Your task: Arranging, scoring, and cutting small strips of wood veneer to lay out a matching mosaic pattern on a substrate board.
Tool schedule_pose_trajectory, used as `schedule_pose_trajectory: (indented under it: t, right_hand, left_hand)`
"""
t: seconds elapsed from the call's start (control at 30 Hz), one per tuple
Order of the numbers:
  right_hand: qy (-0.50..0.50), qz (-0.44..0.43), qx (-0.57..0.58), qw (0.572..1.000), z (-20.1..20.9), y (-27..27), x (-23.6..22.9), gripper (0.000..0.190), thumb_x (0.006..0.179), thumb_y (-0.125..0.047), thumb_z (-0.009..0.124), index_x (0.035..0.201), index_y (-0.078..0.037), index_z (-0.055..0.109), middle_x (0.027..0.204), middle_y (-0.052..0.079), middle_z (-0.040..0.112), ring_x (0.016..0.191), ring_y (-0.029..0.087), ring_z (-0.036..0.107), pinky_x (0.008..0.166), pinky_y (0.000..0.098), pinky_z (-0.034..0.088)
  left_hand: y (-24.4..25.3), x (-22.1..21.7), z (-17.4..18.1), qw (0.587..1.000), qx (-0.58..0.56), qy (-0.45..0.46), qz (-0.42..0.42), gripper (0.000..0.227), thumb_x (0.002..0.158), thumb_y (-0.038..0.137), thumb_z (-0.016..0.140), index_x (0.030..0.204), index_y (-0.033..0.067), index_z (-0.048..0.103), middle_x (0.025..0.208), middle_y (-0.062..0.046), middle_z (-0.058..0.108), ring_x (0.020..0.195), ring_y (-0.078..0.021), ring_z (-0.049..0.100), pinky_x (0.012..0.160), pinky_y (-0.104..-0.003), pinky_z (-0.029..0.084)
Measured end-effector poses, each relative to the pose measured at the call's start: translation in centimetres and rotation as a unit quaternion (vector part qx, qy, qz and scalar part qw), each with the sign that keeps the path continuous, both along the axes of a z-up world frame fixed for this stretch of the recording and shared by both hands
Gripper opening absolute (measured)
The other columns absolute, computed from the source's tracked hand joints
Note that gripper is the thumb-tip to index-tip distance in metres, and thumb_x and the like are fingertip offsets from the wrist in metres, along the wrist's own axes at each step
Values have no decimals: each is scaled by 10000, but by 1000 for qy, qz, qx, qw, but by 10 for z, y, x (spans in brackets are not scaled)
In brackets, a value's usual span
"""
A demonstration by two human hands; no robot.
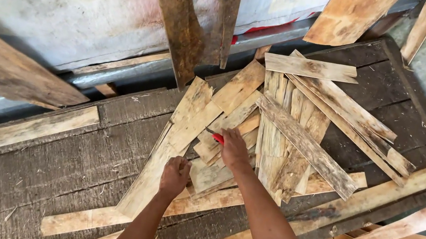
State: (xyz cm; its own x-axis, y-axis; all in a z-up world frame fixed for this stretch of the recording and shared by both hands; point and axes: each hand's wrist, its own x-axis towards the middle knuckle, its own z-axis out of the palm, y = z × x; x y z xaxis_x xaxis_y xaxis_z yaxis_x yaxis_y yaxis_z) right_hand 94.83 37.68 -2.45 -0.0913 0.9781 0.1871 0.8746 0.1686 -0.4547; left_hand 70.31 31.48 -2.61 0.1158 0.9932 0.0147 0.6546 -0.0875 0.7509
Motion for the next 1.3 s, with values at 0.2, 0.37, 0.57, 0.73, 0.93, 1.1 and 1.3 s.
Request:
schedule_pose_trajectory:
  t: [0.2, 0.37, 0.57, 0.73, 0.93, 1.1, 1.3]
  right_hand:
    - [-21, -78, -163, 983, 36, -3, 5, 224, 949, -171, 666, 1123, -38, 622, 1075, 180, 684, 1091, 380, 617, 991, 513, 460]
    - [97, -166, -142, 971, 28, 14, 8, 223, 954, -172, 643, 1137, -49, 617, 1017, 177, 699, 1014, 405, 649, 877, 523, 510]
    - [289, -239, -111, 921, -16, 68, 0, 308, 972, -152, 579, 1265, -61, 598, 1138, 192, 654, 1035, 402, 672, 882, 478, 543]
    - [285, -218, -93, 929, -41, 95, -2, 365, 938, -111, 556, 1297, -49, 583, 1278, 215, 579, 1083, 400, 645, 919, 470, 534]
    - [271, -266, -72, 922, -66, 100, 1, 328, 971, -131, 577, 1278, -15, 602, 1173, 241, 636, 1088, 434, 612, 941, 503, 495]
    - [325, -263, -64, 906, -71, 97, 6, 303, 990, -146, 555, 1249, -5, 626, 1169, 231, 664, 1097, 398, 641, 960, 461, 510]
    - [349, -263, -47, 898, -86, 95, 12, 312, 993, -145, 557, 1258, -10, 650, 1222, 211, 685, 1154, 352, 654, 995, 415, 510]
  left_hand:
    - [30, 23, 11, 998, -46, -22, 26, 221, 934, 237, 686, 1071, 63, 676, 1024, -149, 678, 959, -324, 647, 879, -460, 523]
    - [42, 32, 2, 998, -44, -22, 28, 252, 915, 215, 694, 1111, 58, 670, 1058, -151, 671, 998, -337, 632, 896, -465, 512]
    - [54, 36, 9, 997, -70, 10, 23, 308, 915, 219, 704, 1171, 52, 667, 1086, -165, 655, 1043, -353, 612, 925, -467, 498]
    - [90, 51, -2, 995, -91, -10, 33, 318, 937, 221, 675, 1205, 51, 644, 1117, -158, 651, 1061, -317, 640, 920, -431, 522]
    - [157, 92, -36, 964, -137, -204, 103, 331, 954, 226, 673, 1228, 43, 638, 1136, -116, 714, 1039, -236, 677, 906, -353, 538]
    - [193, 125, -110, 844, -306, -415, 144, 324, 1002, 190, 617, 1299, 69, 660, 1079, -65, 689, 900, -154, 612, 752, -314, 495]
    - [211, 144, -72, 759, -415, -472, 170, 349, 1028, 221, 541, 1350, 144, 649, 1057, 50, 679, 830, -118, 654, 686, -270, 489]
